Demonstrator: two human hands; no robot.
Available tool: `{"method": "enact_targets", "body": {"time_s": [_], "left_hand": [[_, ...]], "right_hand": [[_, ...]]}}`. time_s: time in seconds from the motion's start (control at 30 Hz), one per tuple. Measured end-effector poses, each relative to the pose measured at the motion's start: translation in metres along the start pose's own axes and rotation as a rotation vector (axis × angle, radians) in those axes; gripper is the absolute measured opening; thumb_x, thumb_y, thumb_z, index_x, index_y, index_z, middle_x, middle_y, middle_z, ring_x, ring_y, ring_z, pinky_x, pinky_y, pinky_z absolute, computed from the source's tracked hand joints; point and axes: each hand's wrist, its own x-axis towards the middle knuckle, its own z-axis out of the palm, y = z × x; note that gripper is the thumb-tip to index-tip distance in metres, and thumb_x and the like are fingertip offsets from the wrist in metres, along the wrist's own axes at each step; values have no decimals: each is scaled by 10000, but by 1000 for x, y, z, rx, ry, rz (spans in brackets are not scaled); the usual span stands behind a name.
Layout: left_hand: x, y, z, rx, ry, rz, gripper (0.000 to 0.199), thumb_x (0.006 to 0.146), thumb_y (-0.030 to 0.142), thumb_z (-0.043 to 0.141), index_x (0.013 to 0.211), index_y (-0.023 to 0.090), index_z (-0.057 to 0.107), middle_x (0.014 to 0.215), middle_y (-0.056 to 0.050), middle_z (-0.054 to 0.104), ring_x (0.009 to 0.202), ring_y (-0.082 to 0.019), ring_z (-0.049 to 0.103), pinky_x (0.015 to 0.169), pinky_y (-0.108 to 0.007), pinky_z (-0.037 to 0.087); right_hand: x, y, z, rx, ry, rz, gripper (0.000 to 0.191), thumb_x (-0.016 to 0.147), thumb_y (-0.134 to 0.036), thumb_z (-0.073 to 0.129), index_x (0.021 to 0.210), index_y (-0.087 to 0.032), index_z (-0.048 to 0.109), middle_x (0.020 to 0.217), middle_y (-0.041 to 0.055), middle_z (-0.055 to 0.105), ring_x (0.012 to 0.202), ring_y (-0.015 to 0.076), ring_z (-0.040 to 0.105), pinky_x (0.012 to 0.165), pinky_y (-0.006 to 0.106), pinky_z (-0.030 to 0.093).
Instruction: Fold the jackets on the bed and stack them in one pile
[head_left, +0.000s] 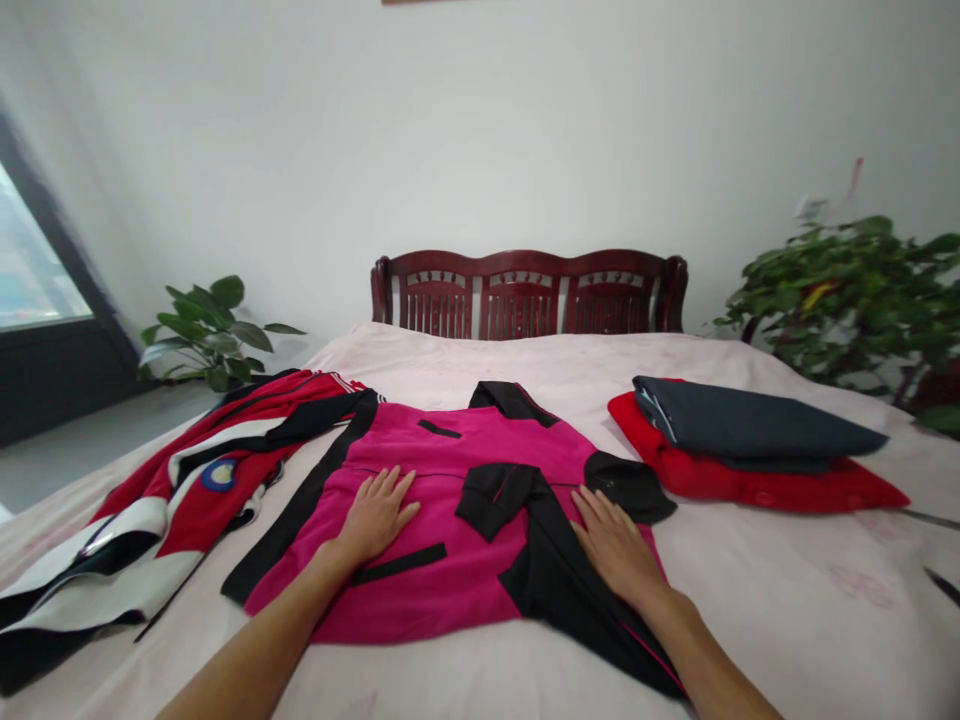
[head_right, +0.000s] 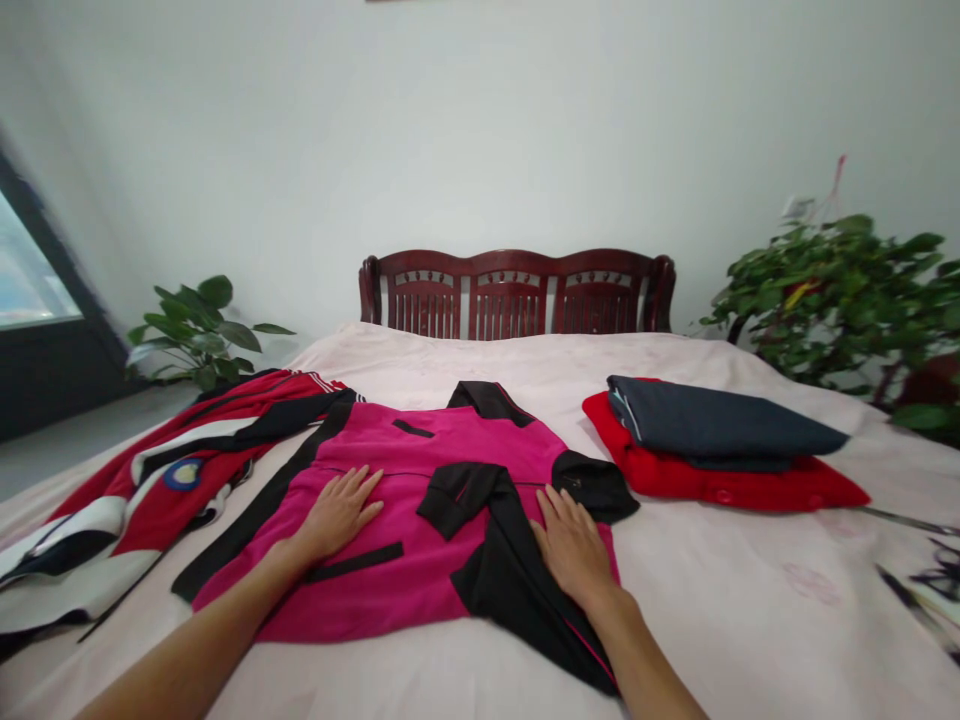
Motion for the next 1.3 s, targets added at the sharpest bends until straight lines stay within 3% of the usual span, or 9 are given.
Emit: {"method": "enact_targets", "body": {"time_s": [0.1,0.27,0.63,1.3], "left_hand": [[-9,-13,3,50,7,-35,616,967,541,400,1504,239,425,1533,-147,455,1434,-326,383,1161,-494,270],[-21,-31,2,108,46,-100,626,952,554,423,1481,222,465,1536,-161,446,1434,-337,378,1173,-522,227],[-25,-25,-6,84,40,-202,587,957,499,434,1477,228,468,1532,-162,452,1434,-317,383,1138,-501,303],[-25,-26,-9,4,50,-217,563,950,477,446,1462,246,488,1532,-137,458,1425,-304,397,1147,-491,301]], "right_hand": [[-6,10,11,-25,15,33,577,990,-446,345,1468,-146,469,1561,115,402,1447,285,352,1168,459,308],[-6,16,11,-3,45,67,560,987,-435,367,1464,-163,479,1550,113,423,1443,276,358,1168,442,300],[-4,18,21,17,114,61,531,978,-403,385,1435,-166,515,1525,118,460,1415,273,406,1148,446,328],[-1,26,31,8,154,35,511,967,-392,404,1404,-170,547,1499,121,492,1398,275,433,1130,453,365]]}}
